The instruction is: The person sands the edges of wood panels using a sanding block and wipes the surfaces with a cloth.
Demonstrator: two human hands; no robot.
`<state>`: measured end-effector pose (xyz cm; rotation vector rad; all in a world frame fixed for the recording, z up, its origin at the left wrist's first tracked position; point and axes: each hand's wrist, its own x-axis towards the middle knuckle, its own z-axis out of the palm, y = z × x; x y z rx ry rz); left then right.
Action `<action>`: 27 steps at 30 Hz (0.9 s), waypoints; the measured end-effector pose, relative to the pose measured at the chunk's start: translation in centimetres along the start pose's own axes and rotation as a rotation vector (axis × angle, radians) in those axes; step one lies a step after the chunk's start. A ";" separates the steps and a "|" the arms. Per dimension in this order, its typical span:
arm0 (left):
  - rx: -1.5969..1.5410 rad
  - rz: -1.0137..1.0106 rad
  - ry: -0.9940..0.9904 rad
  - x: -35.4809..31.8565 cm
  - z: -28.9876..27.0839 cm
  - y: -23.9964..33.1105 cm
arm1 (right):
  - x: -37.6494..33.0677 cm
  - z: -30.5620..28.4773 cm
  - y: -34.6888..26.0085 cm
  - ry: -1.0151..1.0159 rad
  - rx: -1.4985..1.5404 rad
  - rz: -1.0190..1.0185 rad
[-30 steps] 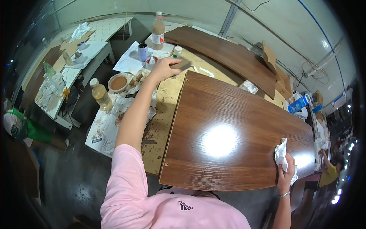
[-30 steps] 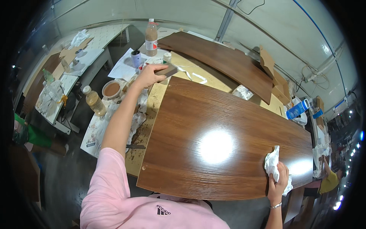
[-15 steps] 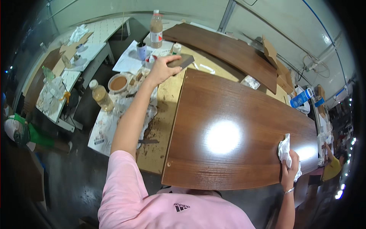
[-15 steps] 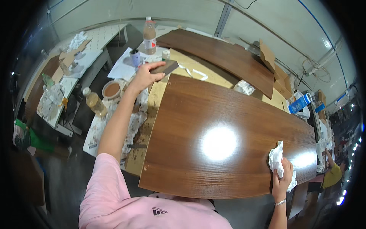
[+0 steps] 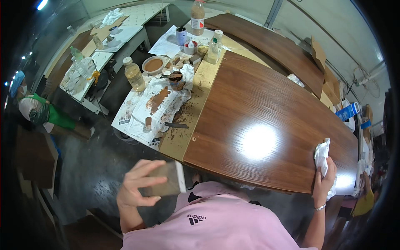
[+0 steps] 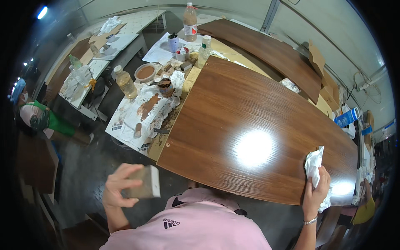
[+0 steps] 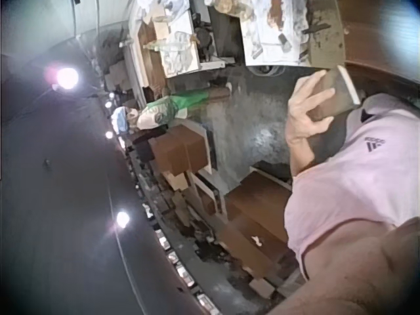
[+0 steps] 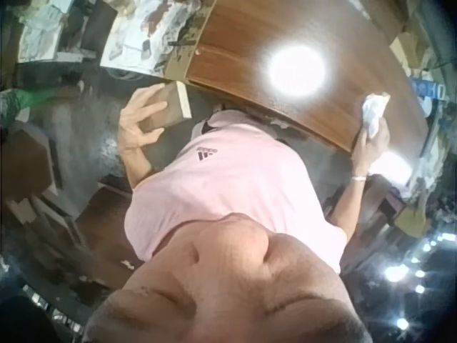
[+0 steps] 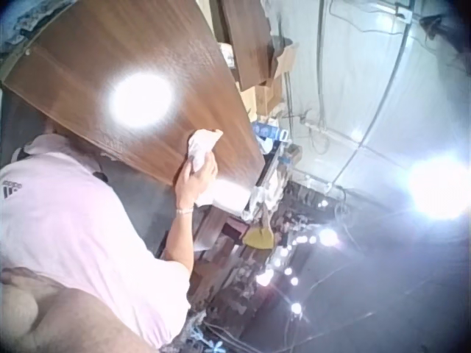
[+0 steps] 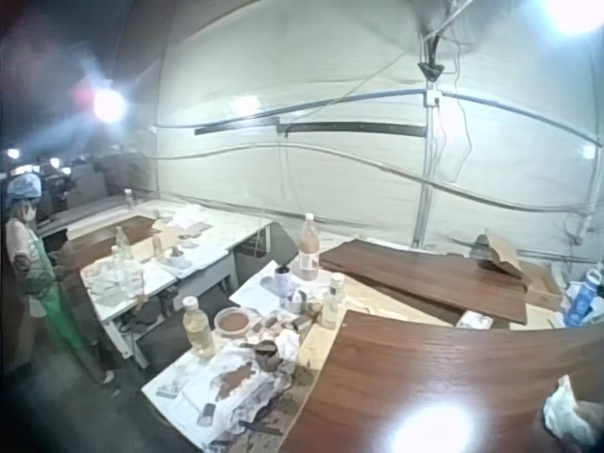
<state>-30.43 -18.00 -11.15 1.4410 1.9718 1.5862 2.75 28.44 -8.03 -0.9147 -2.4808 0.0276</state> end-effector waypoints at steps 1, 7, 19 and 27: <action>0.151 -0.036 0.049 -0.1 0.2 1.0 | 0.0 -0.1 -0.6 -0.007 -0.003 0.023; 0.412 0.268 0.005 9.8 2.7 7.7 | 5.8 -1.2 -11.0 -0.325 0.273 -0.426; 0.486 0.531 -0.332 24.6 12.8 6.7 | 11.6 -5.4 -8.4 -0.035 0.313 -0.250; 0.602 0.618 -0.732 23.2 17.6 3.3 | 21.1 4.1 -17.2 -0.175 0.220 -0.219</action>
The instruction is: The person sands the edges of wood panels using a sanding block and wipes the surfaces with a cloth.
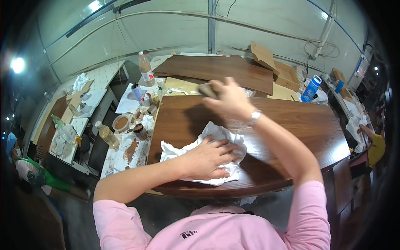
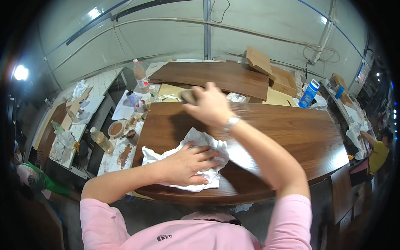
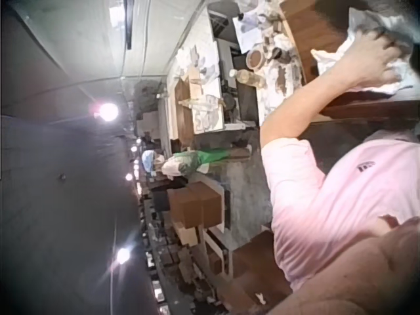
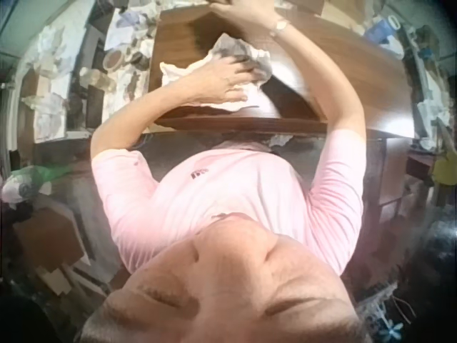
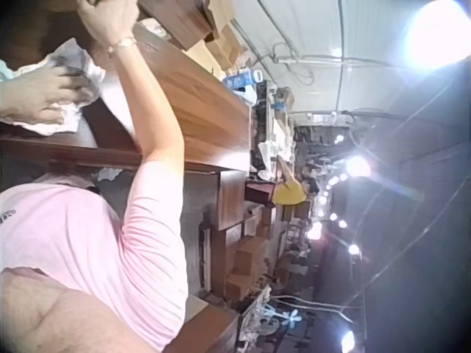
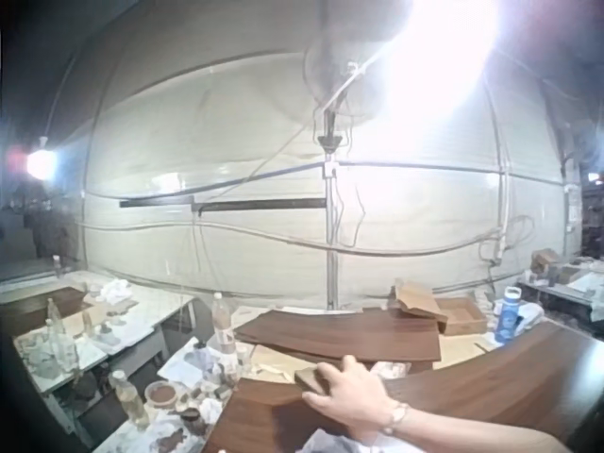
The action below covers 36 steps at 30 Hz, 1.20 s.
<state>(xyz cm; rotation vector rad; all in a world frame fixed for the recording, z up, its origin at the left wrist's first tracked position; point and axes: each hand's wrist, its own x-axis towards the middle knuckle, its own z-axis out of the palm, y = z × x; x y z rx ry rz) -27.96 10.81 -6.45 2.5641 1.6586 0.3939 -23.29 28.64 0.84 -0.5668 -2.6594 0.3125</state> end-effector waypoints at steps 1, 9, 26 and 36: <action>0.021 -0.019 0.020 -0.6 0.3 -0.2 | 2.0 2.3 -1.6 -0.009 -0.002 -0.024; -0.146 -0.188 -0.015 -1.7 -0.9 0.1 | 11.4 14.6 -9.8 -0.078 0.093 0.055; -0.184 -0.054 -0.039 2.4 -0.3 -4.3 | -5.6 -3.9 27.6 0.162 -0.570 0.742; -0.142 -0.254 0.024 14.5 2.4 -3.1 | -4.6 -1.7 28.8 0.055 -0.139 0.267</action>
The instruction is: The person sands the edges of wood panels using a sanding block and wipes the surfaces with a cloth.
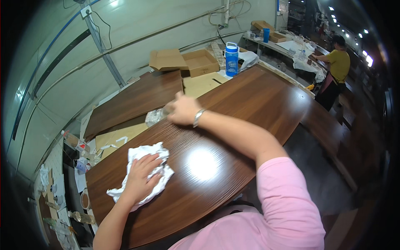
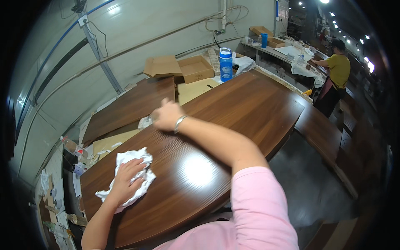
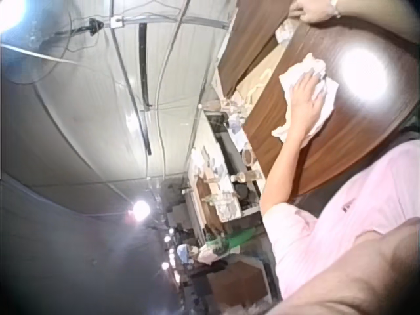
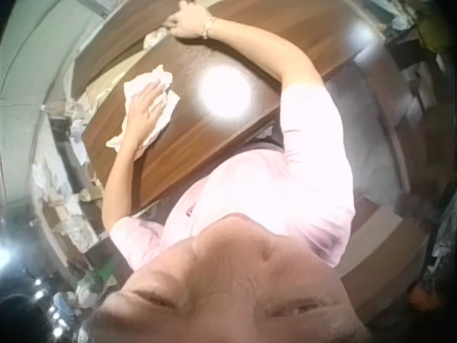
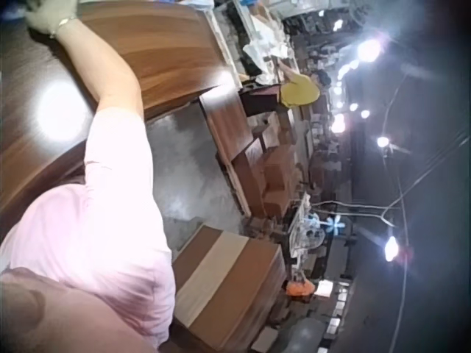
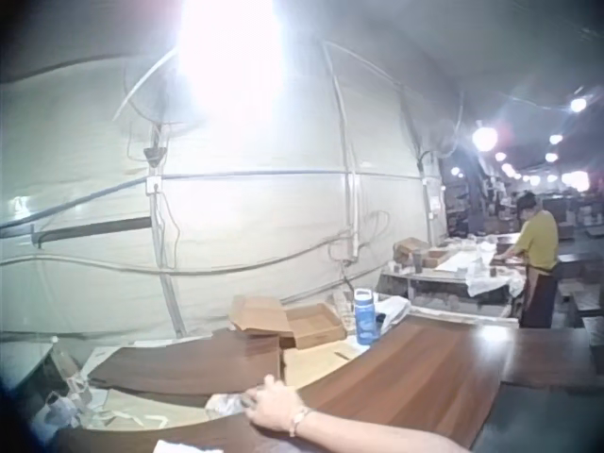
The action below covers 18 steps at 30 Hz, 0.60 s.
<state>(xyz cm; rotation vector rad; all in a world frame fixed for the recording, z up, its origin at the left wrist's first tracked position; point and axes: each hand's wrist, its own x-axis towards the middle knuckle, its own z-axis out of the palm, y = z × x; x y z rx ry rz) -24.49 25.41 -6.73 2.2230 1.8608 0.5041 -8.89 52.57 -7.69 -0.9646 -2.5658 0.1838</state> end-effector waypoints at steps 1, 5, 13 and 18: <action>0.000 -0.050 0.030 0.0 0.0 0.1 | -1.0 -3.0 3.2 0.008 -0.013 0.083; 0.019 -0.196 0.099 2.9 1.5 3.2 | -1.7 -7.6 26.4 0.107 -0.373 0.413; 0.096 -0.350 0.244 7.7 3.8 6.4 | -1.5 -9.8 31.8 0.025 -0.202 0.225; 0.080 -0.358 0.282 8.3 3.9 6.5 | -3.2 -13.2 43.5 -0.045 -0.419 0.512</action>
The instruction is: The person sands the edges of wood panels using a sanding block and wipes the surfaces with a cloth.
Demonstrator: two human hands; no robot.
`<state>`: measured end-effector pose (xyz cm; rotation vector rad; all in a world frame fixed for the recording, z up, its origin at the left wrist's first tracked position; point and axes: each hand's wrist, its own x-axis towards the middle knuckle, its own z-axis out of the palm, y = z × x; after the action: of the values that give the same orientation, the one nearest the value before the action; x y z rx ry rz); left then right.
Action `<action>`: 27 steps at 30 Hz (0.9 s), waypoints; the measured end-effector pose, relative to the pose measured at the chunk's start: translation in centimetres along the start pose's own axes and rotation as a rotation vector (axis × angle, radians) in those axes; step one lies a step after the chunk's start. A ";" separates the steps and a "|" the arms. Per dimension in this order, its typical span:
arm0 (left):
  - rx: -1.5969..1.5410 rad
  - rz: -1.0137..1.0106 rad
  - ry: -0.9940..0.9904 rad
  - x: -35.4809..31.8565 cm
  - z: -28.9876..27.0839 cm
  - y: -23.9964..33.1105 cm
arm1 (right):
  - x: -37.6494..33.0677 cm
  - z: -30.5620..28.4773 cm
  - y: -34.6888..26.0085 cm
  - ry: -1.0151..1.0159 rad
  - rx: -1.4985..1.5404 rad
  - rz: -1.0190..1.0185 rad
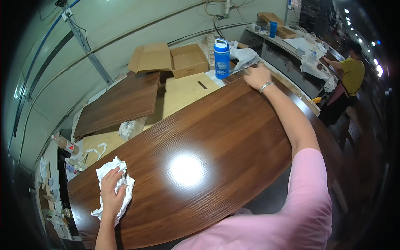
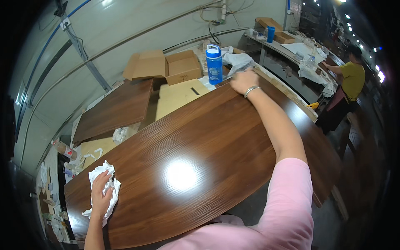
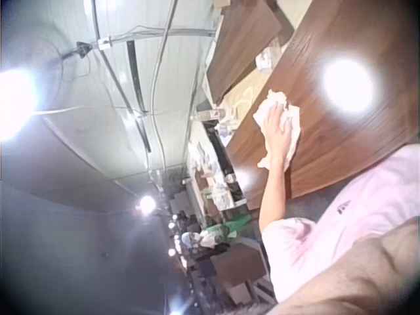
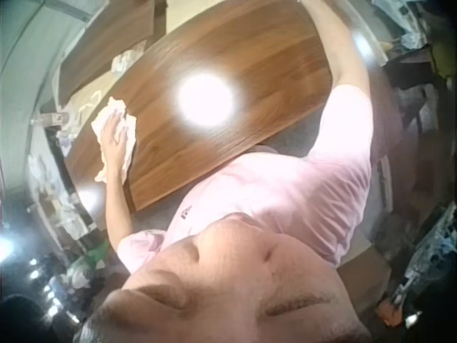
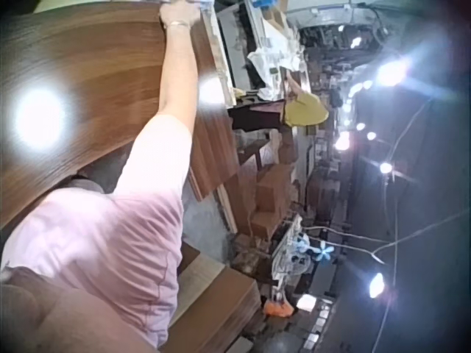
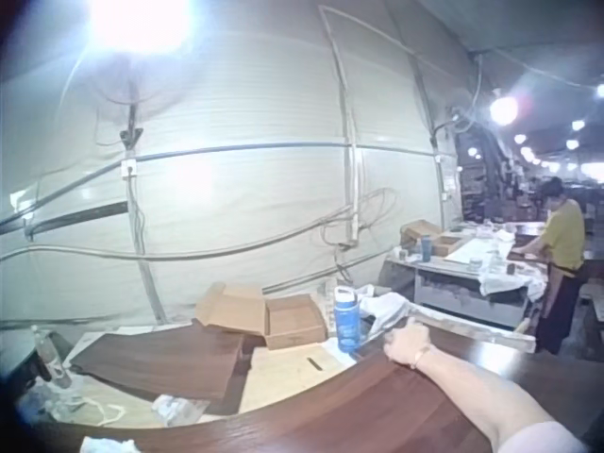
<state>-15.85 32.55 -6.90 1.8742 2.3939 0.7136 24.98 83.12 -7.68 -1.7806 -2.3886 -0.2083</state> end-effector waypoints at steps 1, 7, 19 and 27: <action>0.004 -0.006 0.013 0.0 0.1 -0.2 | -0.1 -0.9 1.4 -0.067 -0.121 0.080; -0.040 -0.001 0.075 0.7 1.5 -0.8 | -1.8 -2.0 -2.9 -0.006 0.194 0.150; -0.066 0.142 0.117 0.8 1.9 -3.0 | -24.5 -5.5 7.0 -0.088 0.186 0.310; -0.079 0.207 0.013 1.3 1.5 -2.7 | -39.2 -9.0 -1.4 0.342 0.309 0.170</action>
<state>-18.19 33.81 -8.90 2.1112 2.1642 0.8214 35.03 44.11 -6.96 -1.6399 -1.9069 -0.1045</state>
